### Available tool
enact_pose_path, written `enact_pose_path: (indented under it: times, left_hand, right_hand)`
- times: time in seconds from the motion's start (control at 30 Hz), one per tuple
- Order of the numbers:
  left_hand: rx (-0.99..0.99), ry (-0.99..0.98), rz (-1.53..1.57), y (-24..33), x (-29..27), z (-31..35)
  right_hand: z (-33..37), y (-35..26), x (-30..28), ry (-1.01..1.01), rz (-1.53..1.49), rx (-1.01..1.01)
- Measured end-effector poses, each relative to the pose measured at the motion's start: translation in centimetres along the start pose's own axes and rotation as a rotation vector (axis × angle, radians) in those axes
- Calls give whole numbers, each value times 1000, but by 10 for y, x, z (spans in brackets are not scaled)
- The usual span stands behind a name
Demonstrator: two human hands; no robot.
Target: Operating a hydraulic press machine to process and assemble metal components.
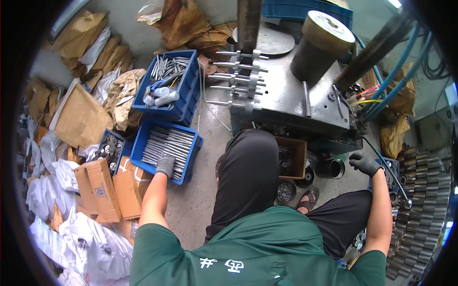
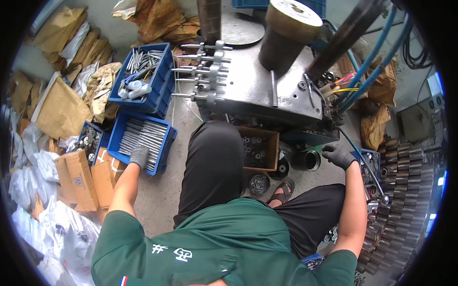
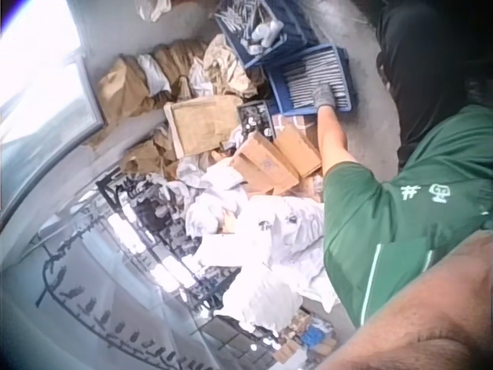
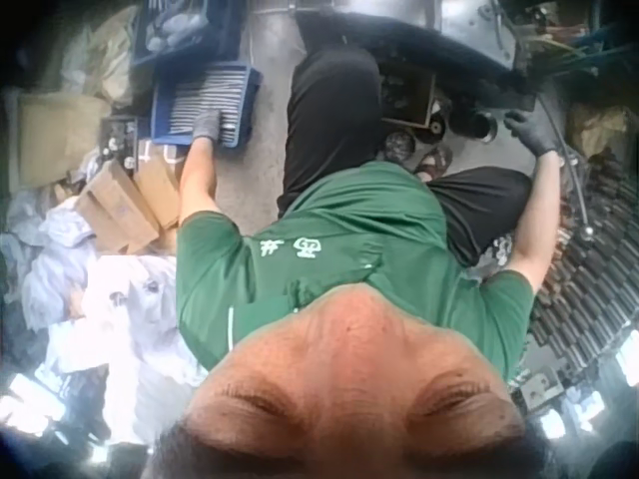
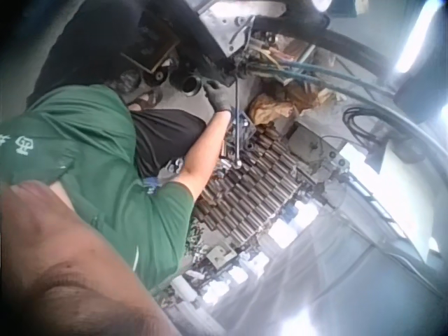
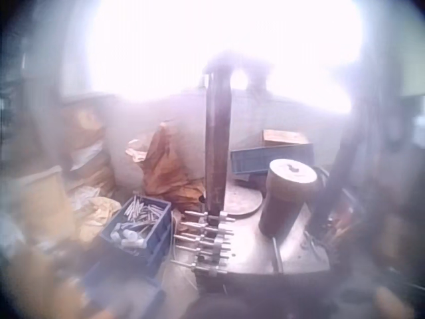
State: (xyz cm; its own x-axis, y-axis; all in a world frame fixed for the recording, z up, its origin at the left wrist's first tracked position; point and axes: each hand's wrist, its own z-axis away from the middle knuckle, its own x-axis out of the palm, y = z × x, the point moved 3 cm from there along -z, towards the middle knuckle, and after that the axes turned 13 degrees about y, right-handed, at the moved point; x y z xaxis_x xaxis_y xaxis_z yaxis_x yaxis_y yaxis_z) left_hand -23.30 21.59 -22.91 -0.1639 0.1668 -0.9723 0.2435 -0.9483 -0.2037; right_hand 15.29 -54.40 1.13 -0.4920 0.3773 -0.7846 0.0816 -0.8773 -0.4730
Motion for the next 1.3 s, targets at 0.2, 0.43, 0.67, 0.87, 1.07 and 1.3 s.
enact_pose_path:
  times: [0.2,0.43,0.67,0.87,1.07,1.3]
  left_hand:
    - [42,-149,0,-2,-9,10]
    - [18,-165,-127,3,8,4]
    - [-27,-271,-44,-1,-2,12]
    - [-53,-177,-115,18,1,15]
    - [-277,-149,81,9,-11,45]
    - [-448,259,645,16,-123,35]
  right_hand:
    - [6,8,-5,28,-10,1]
    - [13,7,-13,-4,75,52]
    - [12,5,-16,23,97,18]
    - [16,11,-21,85,130,-25]
    - [19,3,-23,33,187,-12]
    - [14,-9,-21,18,164,-84]
